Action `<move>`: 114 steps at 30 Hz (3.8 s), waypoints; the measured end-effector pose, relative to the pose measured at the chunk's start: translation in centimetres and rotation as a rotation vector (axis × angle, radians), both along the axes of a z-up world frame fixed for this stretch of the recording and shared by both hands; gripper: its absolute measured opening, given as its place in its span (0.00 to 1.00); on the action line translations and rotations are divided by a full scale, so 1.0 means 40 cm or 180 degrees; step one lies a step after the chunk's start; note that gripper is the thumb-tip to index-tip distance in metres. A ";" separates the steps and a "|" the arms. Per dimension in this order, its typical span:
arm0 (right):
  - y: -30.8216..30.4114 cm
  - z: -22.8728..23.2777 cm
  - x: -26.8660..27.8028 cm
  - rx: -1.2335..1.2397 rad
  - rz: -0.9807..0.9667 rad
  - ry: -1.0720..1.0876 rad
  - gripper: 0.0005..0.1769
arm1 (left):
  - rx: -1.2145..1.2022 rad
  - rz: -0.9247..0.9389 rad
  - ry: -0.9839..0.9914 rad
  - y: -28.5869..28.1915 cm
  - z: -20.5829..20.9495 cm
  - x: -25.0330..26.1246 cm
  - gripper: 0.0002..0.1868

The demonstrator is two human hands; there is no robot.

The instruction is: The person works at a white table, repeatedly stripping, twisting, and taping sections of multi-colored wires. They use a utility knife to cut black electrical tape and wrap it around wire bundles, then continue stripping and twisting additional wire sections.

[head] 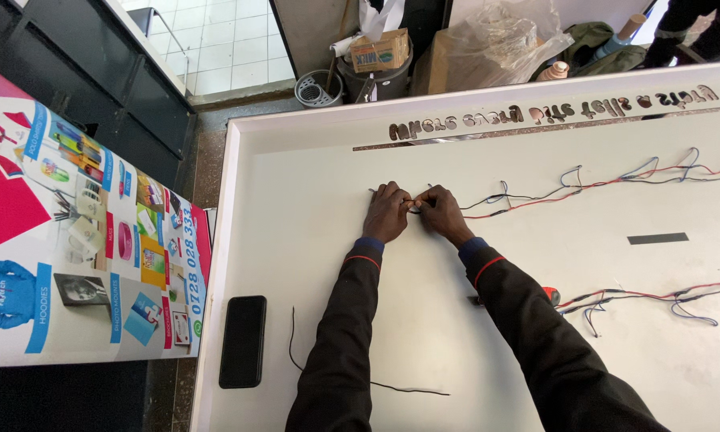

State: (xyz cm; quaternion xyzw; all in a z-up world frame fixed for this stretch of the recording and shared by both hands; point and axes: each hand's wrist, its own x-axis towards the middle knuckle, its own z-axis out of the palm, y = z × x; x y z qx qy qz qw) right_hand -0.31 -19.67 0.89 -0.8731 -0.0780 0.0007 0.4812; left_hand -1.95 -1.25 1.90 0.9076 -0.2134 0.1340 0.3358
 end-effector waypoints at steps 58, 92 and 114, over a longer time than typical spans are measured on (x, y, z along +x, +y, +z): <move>-0.044 0.085 -0.222 0.0247 -0.0305 -0.1147 0.20 | 0.0383 -0.0066 -0.0518 -0.017 -0.003 0.000 0.04; -1.281 0.060 -0.258 -0.1619 -0.1001 0.0029 0.01 | -0.0146 -0.0068 0.0115 -1.054 -0.041 -0.222 0.11; -1.285 0.097 -0.278 -0.1251 -0.0947 -0.0069 0.03 | -0.0086 0.0282 -0.0115 -1.076 -0.042 -0.230 0.02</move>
